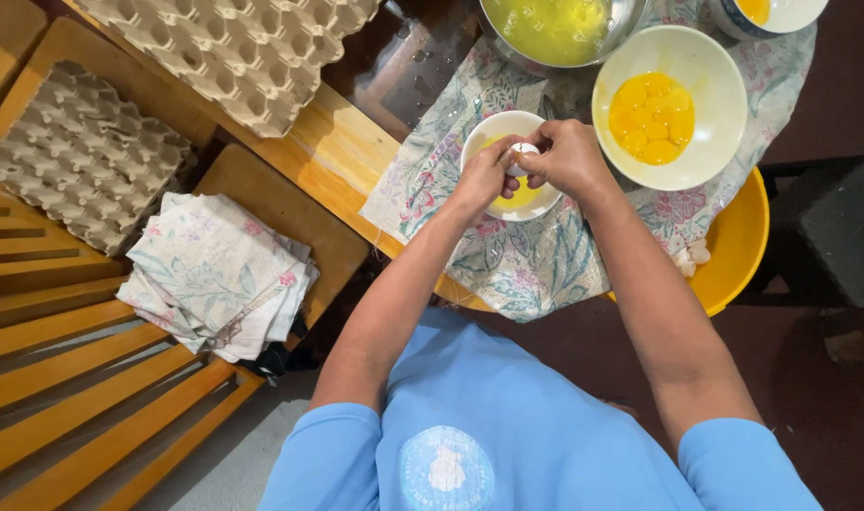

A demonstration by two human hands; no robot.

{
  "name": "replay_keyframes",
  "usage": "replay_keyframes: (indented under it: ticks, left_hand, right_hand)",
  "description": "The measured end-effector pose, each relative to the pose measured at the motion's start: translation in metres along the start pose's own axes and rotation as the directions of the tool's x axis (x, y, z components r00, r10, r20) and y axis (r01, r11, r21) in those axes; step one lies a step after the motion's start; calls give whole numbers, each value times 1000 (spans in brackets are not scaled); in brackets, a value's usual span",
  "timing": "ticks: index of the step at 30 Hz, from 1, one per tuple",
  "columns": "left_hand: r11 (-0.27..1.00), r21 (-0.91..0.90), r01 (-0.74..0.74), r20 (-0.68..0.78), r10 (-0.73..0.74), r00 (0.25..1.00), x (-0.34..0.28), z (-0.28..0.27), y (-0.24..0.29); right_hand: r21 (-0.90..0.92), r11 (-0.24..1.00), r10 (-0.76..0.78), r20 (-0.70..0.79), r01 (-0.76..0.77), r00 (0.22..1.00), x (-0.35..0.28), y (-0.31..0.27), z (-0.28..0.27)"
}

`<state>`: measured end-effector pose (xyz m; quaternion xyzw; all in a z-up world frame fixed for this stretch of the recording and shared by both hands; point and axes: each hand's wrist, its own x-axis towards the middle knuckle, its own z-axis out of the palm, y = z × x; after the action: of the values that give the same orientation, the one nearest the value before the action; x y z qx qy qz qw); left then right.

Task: Cracking eggs and separating the yolks from the whites into different bowls by hand.

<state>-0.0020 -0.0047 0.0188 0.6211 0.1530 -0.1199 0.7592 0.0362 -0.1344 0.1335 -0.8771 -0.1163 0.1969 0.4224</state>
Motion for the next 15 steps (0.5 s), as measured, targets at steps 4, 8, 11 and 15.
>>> replay_keyframes:
  ticks: [4, 8, 11, 15]
  left_hand:
    - [1000, -28, -12, 1, 12, 1000, -12, 1, 12]
    - [997, -73, -31, 7, 32, 999, -13, 1, 10]
    - [994, -97, -51, 8, 52, 999, -16, 1, 13]
    - [991, -127, -50, -26, 47, 999, -14, 1, 11]
  right_hand:
    - [-7, 1000, 0, -24, 0, 1000, -5, -5, -1]
    - [8, 1000, 12, -56, -12, 998, -9, -1, -1]
    - [67, 997, -15, -99, 22, 995, -10, 7, 3]
    - [105, 990, -74, -179, 94, 981, -7, 21, 10]
